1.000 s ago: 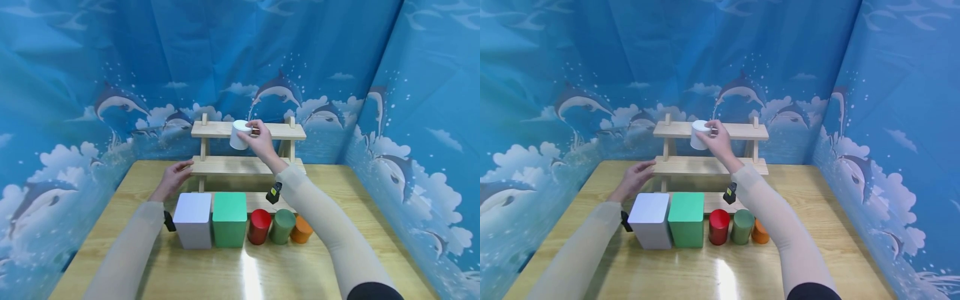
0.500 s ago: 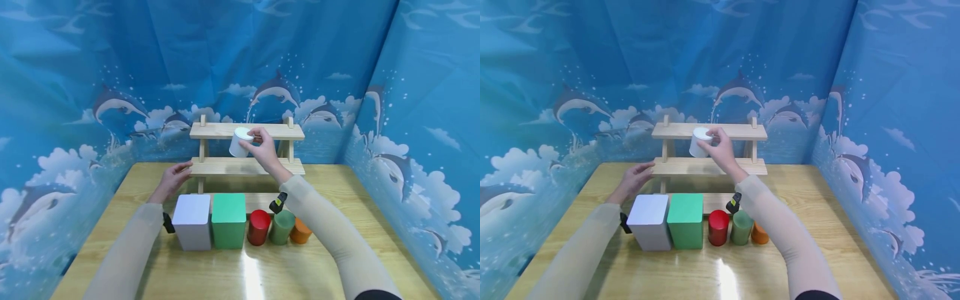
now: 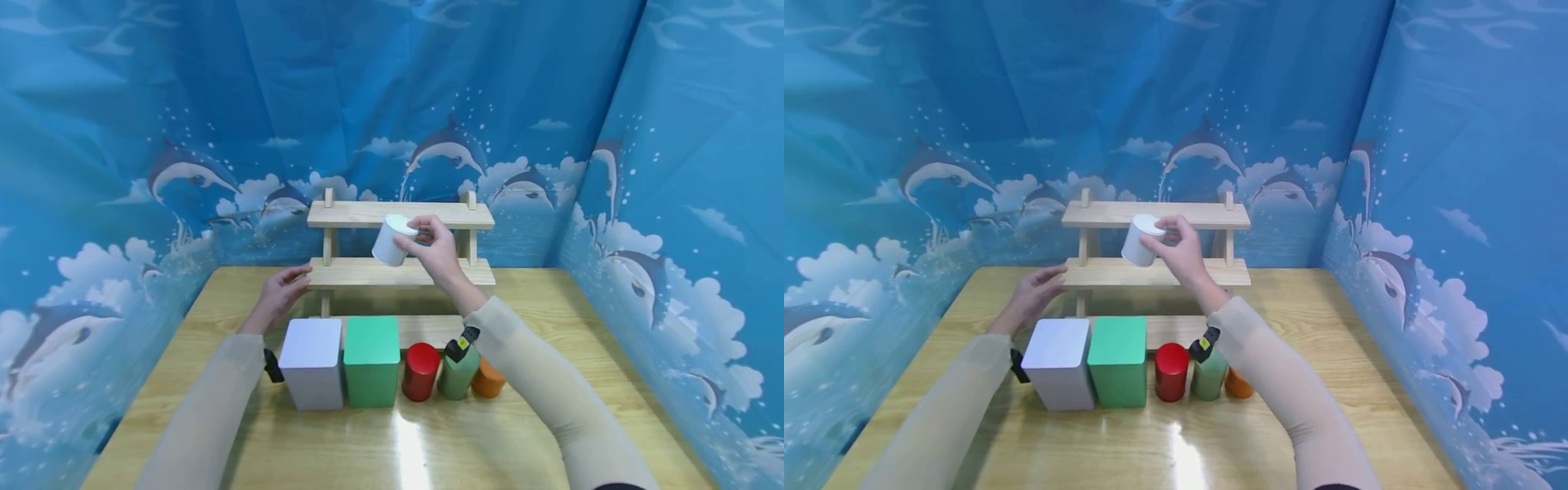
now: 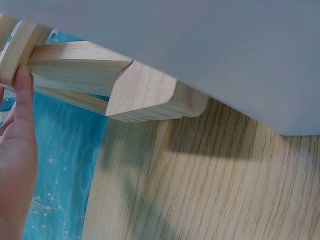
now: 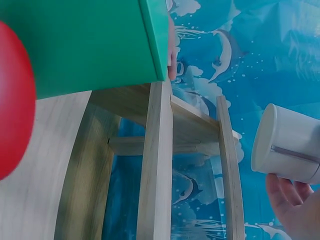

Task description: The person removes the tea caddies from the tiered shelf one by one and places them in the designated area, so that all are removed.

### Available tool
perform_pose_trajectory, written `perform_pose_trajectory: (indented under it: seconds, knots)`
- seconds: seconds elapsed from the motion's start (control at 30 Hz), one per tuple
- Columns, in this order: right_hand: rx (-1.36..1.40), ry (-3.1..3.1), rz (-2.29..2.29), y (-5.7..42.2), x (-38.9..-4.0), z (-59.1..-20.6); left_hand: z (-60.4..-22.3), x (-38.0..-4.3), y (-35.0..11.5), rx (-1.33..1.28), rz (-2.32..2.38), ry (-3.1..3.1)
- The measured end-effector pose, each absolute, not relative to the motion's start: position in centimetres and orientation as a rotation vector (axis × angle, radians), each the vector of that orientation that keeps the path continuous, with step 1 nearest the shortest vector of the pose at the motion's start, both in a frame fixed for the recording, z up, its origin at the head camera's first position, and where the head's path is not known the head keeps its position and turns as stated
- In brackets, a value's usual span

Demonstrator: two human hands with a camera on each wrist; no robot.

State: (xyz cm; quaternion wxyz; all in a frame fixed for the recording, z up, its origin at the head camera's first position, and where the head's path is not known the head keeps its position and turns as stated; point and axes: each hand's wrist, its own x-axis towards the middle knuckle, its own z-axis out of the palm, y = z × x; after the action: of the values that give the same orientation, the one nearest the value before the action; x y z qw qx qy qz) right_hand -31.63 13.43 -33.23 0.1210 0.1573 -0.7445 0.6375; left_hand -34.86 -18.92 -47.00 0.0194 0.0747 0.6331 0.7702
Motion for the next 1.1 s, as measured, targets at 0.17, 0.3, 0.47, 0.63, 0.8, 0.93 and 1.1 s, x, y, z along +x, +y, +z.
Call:
perform_pose_trajectory:
  seconds: [0.17,0.3,0.47,0.63,0.8,0.93,1.1]
  knots:
    - [0.473,-2.131,1.865,14.0,-30.8,-33.6,-46.9,-34.8,-18.9,0.220,2.382,1.987]
    - [0.479,-2.091,1.896,14.5,-30.0,-34.0,-46.8,-34.7,-18.8,0.213,2.394,1.980]
    - [0.475,-2.061,1.927,15.2,-29.2,-34.7,-46.8,-34.7,-18.9,0.217,2.406,1.961]
    - [0.508,-2.025,1.908,16.1,-28.4,-35.3,-46.9,-34.8,-18.8,0.207,2.413,1.953]
    - [0.497,-2.038,1.884,17.2,-27.8,-36.0,-46.8,-34.8,-18.8,0.216,2.397,1.966]
    - [0.487,-2.018,1.916,17.9,-27.3,-36.6,-46.9,-34.7,-18.9,0.218,2.401,1.968]
    - [0.490,-1.981,1.938,18.8,-26.4,-37.2,-46.8,-34.7,-19.0,0.236,2.411,1.952]
